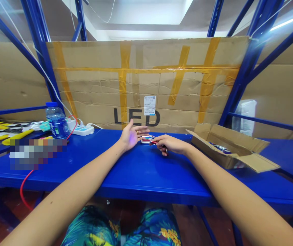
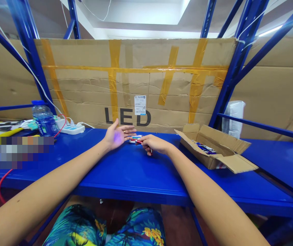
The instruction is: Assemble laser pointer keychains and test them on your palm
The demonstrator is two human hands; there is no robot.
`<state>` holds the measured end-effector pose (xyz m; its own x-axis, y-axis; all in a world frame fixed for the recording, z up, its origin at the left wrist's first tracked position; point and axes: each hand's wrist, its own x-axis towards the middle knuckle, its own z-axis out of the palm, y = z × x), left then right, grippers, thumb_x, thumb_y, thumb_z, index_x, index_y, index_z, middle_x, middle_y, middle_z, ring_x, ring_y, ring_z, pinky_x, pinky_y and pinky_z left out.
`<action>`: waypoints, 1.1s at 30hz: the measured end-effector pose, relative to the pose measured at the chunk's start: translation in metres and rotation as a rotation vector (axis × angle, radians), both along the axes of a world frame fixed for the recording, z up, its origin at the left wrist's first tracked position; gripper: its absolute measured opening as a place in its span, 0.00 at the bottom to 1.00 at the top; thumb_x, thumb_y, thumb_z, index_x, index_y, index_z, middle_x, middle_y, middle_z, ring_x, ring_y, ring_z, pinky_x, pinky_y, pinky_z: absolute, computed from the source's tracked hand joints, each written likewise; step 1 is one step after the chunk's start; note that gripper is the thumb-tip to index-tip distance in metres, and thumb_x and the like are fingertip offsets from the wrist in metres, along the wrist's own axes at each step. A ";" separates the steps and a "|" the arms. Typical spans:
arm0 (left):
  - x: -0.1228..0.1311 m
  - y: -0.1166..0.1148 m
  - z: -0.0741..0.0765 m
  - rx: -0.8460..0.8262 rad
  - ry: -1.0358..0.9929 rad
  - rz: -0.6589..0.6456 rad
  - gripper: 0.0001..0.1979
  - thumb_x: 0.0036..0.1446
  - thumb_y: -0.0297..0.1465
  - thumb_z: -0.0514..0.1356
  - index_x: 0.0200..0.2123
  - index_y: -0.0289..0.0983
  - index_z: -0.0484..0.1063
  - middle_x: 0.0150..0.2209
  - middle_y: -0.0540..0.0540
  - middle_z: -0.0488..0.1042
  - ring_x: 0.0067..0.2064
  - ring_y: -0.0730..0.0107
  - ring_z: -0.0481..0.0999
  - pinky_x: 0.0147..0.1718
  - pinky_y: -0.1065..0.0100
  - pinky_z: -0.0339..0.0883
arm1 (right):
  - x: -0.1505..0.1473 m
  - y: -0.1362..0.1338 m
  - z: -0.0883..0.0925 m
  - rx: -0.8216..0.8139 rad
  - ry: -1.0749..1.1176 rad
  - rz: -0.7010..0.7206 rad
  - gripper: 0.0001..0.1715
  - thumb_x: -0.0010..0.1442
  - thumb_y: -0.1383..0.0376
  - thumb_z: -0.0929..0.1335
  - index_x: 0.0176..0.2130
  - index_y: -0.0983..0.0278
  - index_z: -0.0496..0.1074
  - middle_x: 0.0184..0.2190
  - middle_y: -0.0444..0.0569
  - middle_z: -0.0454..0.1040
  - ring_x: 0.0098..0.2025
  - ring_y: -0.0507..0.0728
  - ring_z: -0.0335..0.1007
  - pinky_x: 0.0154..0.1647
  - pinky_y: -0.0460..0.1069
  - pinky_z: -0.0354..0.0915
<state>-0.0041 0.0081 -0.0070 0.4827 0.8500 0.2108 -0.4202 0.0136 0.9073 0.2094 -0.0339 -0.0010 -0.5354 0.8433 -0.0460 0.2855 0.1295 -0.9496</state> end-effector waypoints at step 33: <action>0.001 -0.002 0.000 -0.013 -0.010 -0.014 0.37 0.59 0.56 0.44 0.42 0.29 0.76 0.46 0.30 0.77 0.49 0.48 0.75 0.48 0.55 0.67 | -0.001 0.001 0.000 0.018 -0.043 -0.012 0.13 0.49 0.70 0.64 0.38 0.65 0.70 0.18 0.37 0.52 0.18 0.49 0.48 0.19 0.47 0.57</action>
